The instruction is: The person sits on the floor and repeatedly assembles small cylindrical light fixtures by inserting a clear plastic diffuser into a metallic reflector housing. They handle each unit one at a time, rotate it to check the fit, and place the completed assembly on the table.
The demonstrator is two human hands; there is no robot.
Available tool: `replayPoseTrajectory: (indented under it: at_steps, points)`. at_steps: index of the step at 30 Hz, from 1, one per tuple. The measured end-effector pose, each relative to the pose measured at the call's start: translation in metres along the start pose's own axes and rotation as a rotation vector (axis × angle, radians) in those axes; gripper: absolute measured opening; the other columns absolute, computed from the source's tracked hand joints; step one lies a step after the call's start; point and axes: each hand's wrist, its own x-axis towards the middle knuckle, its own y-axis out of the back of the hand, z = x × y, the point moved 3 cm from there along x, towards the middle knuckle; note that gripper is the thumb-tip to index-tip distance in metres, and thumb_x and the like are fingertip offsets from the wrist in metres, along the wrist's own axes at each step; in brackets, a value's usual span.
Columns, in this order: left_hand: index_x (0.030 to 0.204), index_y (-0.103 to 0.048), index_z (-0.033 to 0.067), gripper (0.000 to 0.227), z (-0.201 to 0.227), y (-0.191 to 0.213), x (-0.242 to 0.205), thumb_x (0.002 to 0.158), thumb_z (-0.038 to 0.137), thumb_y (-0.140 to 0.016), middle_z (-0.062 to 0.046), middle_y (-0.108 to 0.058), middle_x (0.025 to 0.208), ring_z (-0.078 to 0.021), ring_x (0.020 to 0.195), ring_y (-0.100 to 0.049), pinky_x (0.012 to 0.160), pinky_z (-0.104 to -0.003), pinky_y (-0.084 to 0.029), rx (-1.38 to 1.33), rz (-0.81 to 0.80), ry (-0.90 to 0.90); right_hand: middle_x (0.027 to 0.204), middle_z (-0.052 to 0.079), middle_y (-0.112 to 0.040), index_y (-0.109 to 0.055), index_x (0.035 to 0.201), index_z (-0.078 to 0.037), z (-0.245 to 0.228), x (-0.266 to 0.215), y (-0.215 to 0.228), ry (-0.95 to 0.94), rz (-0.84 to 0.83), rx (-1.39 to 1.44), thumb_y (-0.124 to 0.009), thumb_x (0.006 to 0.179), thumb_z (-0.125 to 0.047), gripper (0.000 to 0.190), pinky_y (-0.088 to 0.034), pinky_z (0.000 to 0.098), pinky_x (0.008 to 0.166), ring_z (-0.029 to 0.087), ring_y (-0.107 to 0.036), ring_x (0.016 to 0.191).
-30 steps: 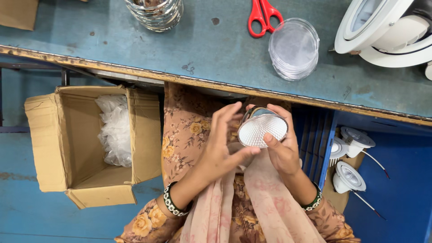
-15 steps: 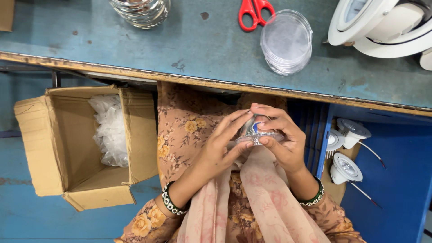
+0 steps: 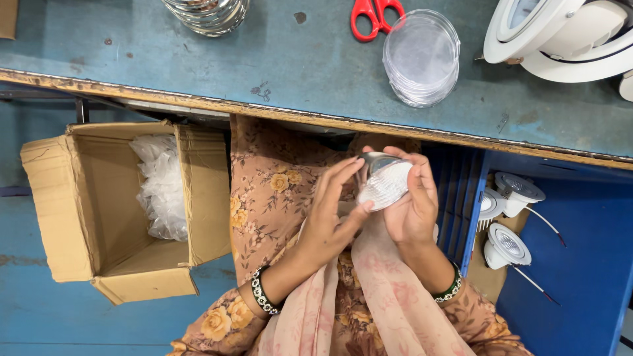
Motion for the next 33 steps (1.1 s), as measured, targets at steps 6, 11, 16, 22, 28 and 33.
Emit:
replayPoseTrajectory:
  at_steps: [6,11,16,22,28,33]
  points:
    - [0.145,-0.057,0.0076,0.039,-0.001,0.013,0.005,0.108,0.02,-0.055,-0.019,-0.053,0.147,-0.0321,0.133,-0.06,0.112,-0.039,-0.05,0.086,-0.079,-0.041,0.143,0.022,-0.054,-0.05,0.132,-0.002,-0.008,-0.013,-0.01,0.18,-0.162,-0.322,-0.062,0.11,-0.025,0.034,-0.045,0.0441,0.121,0.031,-0.055,0.135]
    - [0.141,-0.059,0.0088,0.037,0.004,0.008,0.005,0.107,0.022,-0.059,-0.016,-0.057,0.141,-0.0341,0.127,-0.063,0.106,-0.041,-0.053,0.145,-0.105,-0.096,0.135,0.018,-0.063,-0.064,0.119,-0.001,-0.029,-0.014,-0.024,0.33,-0.237,-0.818,-0.074,0.102,-0.019,0.027,-0.054,0.0373,0.108,0.027,-0.066,0.125]
    - [0.14,-0.06,0.009,0.036,0.0,0.008,0.002,0.106,0.022,-0.06,-0.015,-0.059,0.139,-0.0337,0.125,-0.064,0.105,-0.042,-0.053,0.137,-0.091,-0.108,0.129,0.018,-0.065,-0.066,0.116,0.001,-0.026,-0.015,-0.023,0.292,-0.189,-0.758,-0.076,0.097,-0.019,0.029,-0.053,0.0368,0.109,0.026,-0.065,0.123]
    - [0.138,-0.061,0.0093,0.035,-0.002,0.009,-0.001,0.105,0.022,-0.061,-0.015,-0.06,0.138,-0.0339,0.124,-0.064,0.104,-0.042,-0.054,0.157,-0.08,-0.12,0.127,0.018,-0.067,-0.067,0.114,0.0,-0.02,-0.018,-0.019,0.292,-0.18,-0.711,-0.076,0.099,-0.019,0.026,-0.053,0.0363,0.108,0.026,-0.067,0.121]
    - [0.137,-0.061,0.0084,0.034,-0.003,0.01,0.0,0.106,0.022,-0.061,-0.016,-0.059,0.137,-0.0343,0.125,-0.063,0.105,-0.043,-0.053,0.152,-0.066,-0.131,0.123,0.016,-0.067,-0.068,0.111,0.0,-0.02,-0.016,-0.02,0.292,-0.194,-0.697,-0.075,0.1,-0.018,0.023,-0.054,0.0367,0.108,0.026,-0.068,0.121]
    - [0.137,-0.061,0.0083,0.035,-0.003,0.012,-0.001,0.105,0.022,-0.06,-0.016,-0.06,0.135,-0.0332,0.125,-0.064,0.105,-0.04,-0.053,0.093,-0.055,-0.065,0.126,0.016,-0.067,-0.067,0.112,0.0,-0.018,-0.013,-0.022,0.254,-0.189,-0.739,-0.075,0.099,-0.019,0.024,-0.053,0.0337,0.105,0.023,-0.066,0.117]
